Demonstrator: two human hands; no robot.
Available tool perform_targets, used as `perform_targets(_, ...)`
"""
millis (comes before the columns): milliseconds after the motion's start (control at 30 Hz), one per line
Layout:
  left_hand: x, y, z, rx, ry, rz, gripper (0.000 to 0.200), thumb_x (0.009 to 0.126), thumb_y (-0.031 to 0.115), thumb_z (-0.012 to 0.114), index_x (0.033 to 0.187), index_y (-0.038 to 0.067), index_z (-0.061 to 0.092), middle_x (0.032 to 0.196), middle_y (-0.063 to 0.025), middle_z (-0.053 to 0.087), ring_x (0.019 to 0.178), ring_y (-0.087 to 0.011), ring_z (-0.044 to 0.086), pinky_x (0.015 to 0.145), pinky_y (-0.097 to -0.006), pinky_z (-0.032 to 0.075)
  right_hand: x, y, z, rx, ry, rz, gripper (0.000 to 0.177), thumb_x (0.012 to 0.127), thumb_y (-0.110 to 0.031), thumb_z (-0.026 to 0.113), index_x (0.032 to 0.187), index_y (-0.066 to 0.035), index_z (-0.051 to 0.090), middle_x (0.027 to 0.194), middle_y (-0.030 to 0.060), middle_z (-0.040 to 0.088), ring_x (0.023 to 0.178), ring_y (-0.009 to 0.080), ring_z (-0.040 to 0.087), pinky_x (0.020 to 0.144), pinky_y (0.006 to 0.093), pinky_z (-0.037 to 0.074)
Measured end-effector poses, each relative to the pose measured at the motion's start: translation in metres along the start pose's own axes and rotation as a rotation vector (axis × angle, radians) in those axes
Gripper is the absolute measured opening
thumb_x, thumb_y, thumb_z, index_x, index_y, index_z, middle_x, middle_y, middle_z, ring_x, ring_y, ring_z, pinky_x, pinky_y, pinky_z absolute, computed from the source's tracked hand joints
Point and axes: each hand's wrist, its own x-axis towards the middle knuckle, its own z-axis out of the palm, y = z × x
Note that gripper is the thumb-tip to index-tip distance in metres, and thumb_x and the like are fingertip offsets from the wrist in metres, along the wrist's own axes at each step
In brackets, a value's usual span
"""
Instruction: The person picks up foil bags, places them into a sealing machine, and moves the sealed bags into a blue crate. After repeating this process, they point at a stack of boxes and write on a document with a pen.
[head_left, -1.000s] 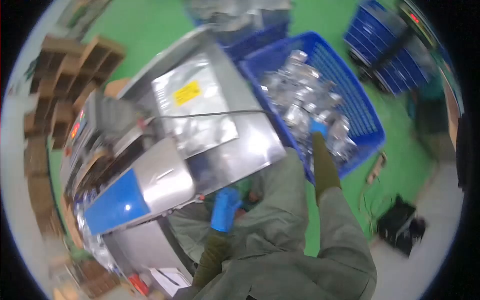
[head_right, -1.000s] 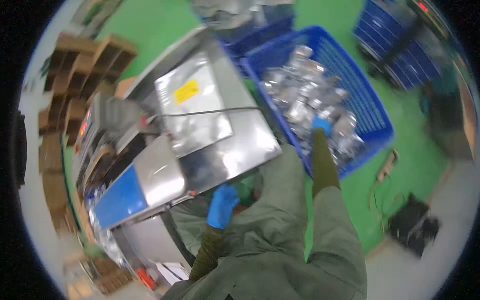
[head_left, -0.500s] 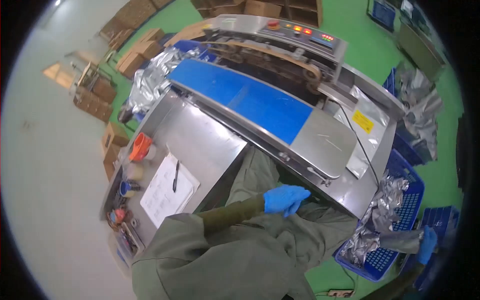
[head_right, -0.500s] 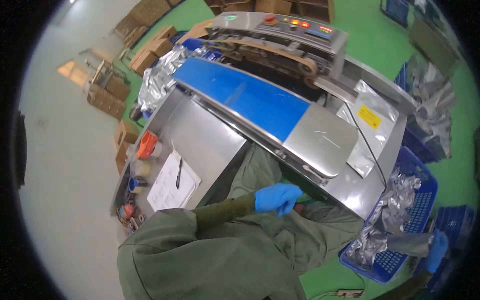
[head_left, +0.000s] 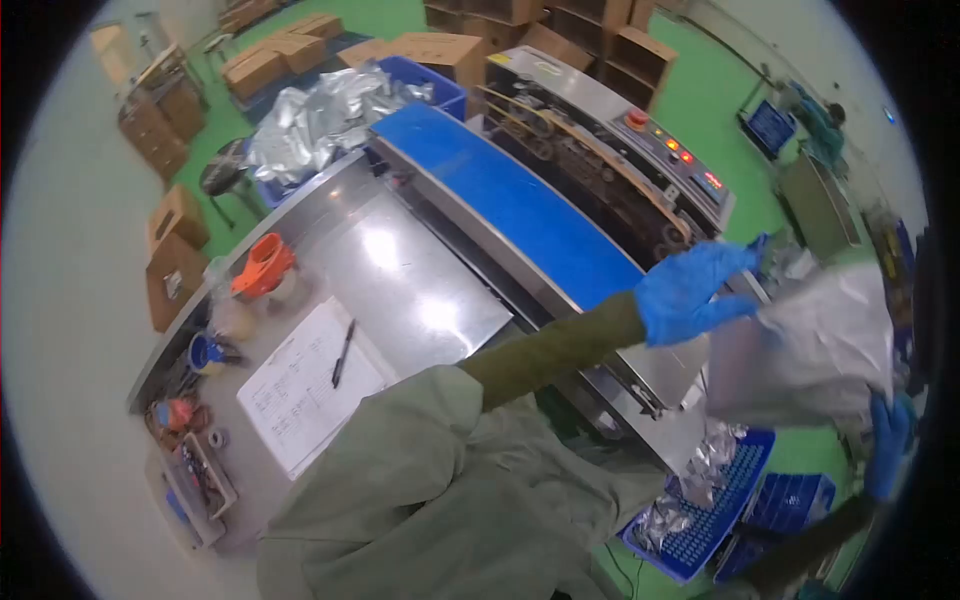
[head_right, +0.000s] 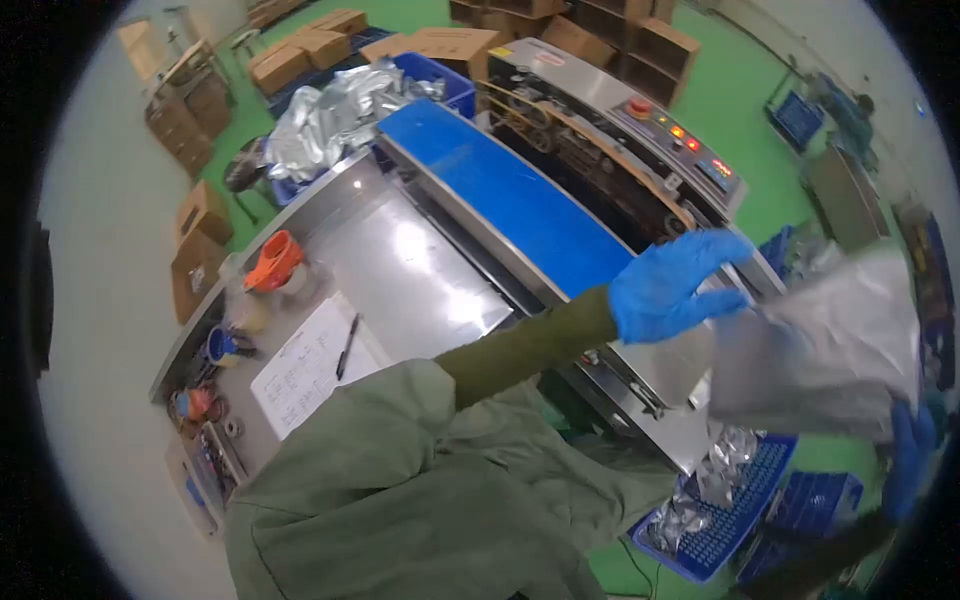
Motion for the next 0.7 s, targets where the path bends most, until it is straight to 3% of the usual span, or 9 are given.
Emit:
perform_targets(67,0.025,-0.010,0.018,-0.365,-0.045,-0.225,0.051,0.088,0.030,0.052,0.129,0.004,0.038,0.123,-0.0177,0.046,0.113,-0.0227,0.046,0.096,-0.0339,0.037,0.005,-0.065,0.038,0.059,-0.059,0.137,0.020,0.083,-0.013,0.057,0.098,-0.001,0.062,0.076,0.0008,0.053,0.071,0.0104,0.047,0.061,0.0267,0.040)
perform_targets(133,0.030,-0.050,0.049,-0.443,-0.053,-0.259,0.047,0.089,0.029,0.051,0.127,0.003,0.041,0.120,-0.0143,0.050,0.106,-0.0167,0.048,0.092,-0.0318,0.040,0.011,-0.090,0.074,0.098,-0.182,-0.112,0.020,0.080,-0.014,0.058,0.091,0.002,0.063,0.070,0.0032,0.058,0.066,0.0111,0.053,0.058,0.0274,0.042)
perform_targets(233,0.020,-0.028,0.047,-0.405,0.040,-0.497,0.035,0.090,0.022,0.051,0.116,-0.001,0.052,0.097,-0.0083,0.061,0.083,-0.0098,0.053,0.075,-0.0254,0.045,0.007,-0.083,0.118,0.166,0.029,-0.185,0.017,0.076,-0.006,0.063,0.091,-0.001,0.065,0.073,0.0102,0.062,0.066,0.0109,0.054,0.060,0.0265,0.043)
perform_targets(333,0.007,-0.045,0.061,-0.370,0.046,-0.407,0.031,0.087,0.027,0.056,0.101,0.000,0.058,0.078,-0.0045,0.061,0.070,-0.0088,0.053,0.064,-0.0251,0.045,-0.021,-0.109,0.132,0.995,0.129,-0.065,0.041,0.074,0.003,0.062,0.114,-0.004,0.056,0.086,0.0055,0.062,0.071,0.0111,0.057,0.065,0.0241,0.048)
perform_targets(400,0.006,-0.060,0.069,-1.282,0.237,-0.416,0.014,0.084,0.014,0.060,0.092,0.002,0.062,0.077,0.0015,0.060,0.067,-0.0058,0.051,0.058,-0.0209,0.041,-0.026,-0.054,0.178,0.713,-0.015,-0.024,0.032,0.073,0.000,0.065,0.104,0.000,0.057,0.081,0.0040,0.059,0.067,0.0113,0.057,0.062,0.0239,0.048)
perform_targets(467,0.013,-0.036,0.058,-0.999,0.270,-0.454,0.008,0.083,0.010,0.061,0.086,0.003,0.062,0.074,0.0029,0.059,0.064,-0.0050,0.049,0.056,-0.0207,0.041,-0.027,-0.042,0.202,0.719,-0.047,0.130,0.008,0.076,-0.004,0.066,0.076,0.000,0.060,0.063,-0.0008,0.054,0.057,0.0076,0.047,0.053,0.0238,0.041)
perform_targets(500,0.016,-0.027,0.051,-0.715,0.328,-0.487,0.002,0.081,0.006,0.062,0.080,0.004,0.062,0.071,0.0043,0.057,0.062,-0.0042,0.048,0.055,-0.0206,0.040,-0.026,-0.039,0.201,0.732,-0.019,0.120,0.008,0.076,-0.004,0.066,0.076,0.000,0.060,0.063,-0.0008,0.054,0.057,0.0076,0.047,0.053,0.0238,0.041)
perform_targets(600,0.007,-0.025,0.040,-0.791,0.341,-0.380,0.008,0.078,-0.001,0.063,0.085,0.002,0.064,0.075,-0.0004,0.062,0.066,-0.0057,0.054,0.059,-0.0210,0.043,-0.025,-0.025,0.206,0.508,0.248,-0.206,0.010,0.079,-0.008,0.064,0.076,0.000,0.060,0.059,-0.0026,0.046,0.054,0.0082,0.034,0.050,0.0249,0.035)
perform_targets(700,-0.002,-0.032,0.038,-0.871,0.273,-0.310,0.021,0.076,-0.004,0.063,0.096,0.000,0.063,0.088,-0.0057,0.066,0.078,-0.0102,0.059,0.069,-0.0230,0.047,-0.029,-0.028,0.210,0.808,0.161,-0.026,0.009,0.079,-0.008,0.064,0.083,0.000,0.061,0.064,-0.0017,0.050,0.057,0.0084,0.039,0.053,0.0249,0.037)
